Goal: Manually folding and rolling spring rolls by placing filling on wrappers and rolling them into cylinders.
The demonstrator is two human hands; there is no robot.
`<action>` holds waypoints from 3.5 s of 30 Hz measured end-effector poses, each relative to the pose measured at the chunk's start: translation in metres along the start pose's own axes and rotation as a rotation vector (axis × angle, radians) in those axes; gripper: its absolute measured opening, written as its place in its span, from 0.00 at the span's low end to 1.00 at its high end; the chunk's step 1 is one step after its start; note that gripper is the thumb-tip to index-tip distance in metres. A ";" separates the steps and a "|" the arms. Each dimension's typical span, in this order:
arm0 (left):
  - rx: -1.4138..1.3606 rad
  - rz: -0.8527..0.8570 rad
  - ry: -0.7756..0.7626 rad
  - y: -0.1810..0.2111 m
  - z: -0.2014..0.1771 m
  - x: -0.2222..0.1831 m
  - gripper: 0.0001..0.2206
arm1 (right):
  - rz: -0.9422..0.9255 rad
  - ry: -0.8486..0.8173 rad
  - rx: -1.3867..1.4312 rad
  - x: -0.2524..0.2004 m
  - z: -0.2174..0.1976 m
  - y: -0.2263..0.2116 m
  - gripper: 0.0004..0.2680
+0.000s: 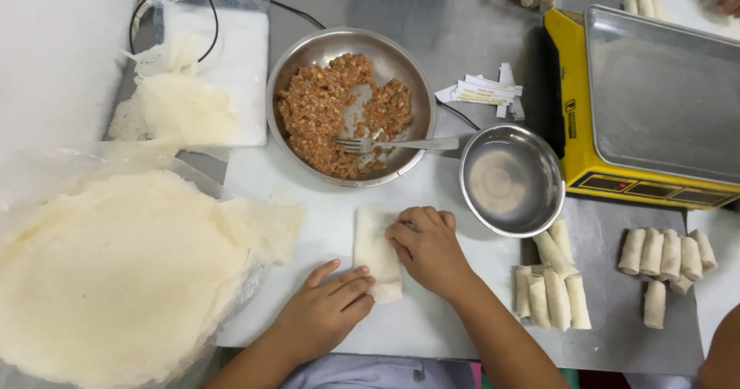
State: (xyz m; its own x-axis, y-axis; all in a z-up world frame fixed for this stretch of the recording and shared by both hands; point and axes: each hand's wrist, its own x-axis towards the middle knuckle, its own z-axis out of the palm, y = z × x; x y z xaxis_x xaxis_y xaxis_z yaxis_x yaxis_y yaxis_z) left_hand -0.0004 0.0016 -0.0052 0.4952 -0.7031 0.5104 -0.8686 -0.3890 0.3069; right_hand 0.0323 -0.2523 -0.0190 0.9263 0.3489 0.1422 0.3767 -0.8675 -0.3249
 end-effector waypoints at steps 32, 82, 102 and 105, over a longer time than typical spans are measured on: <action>-0.038 -0.038 0.045 -0.002 0.008 -0.002 0.08 | -0.334 -0.268 -0.102 0.008 -0.009 -0.014 0.23; -0.232 -0.663 -0.476 -0.042 0.018 0.039 0.13 | -0.182 -0.070 0.145 -0.011 -0.003 -0.007 0.09; -0.179 -0.540 -0.387 -0.061 0.028 0.037 0.15 | -0.154 -0.028 0.153 0.003 -0.008 -0.005 0.08; -0.201 -0.715 -0.440 -0.057 0.016 0.058 0.12 | -0.090 -0.090 0.171 0.013 -0.004 0.001 0.09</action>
State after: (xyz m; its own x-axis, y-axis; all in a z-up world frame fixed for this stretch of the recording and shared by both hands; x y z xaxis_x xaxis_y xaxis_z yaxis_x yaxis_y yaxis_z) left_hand 0.0779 -0.0261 -0.0059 0.8341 -0.5122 -0.2046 -0.3105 -0.7427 0.5933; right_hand 0.0446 -0.2505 -0.0136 0.8833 0.4588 0.0964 0.4467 -0.7612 -0.4701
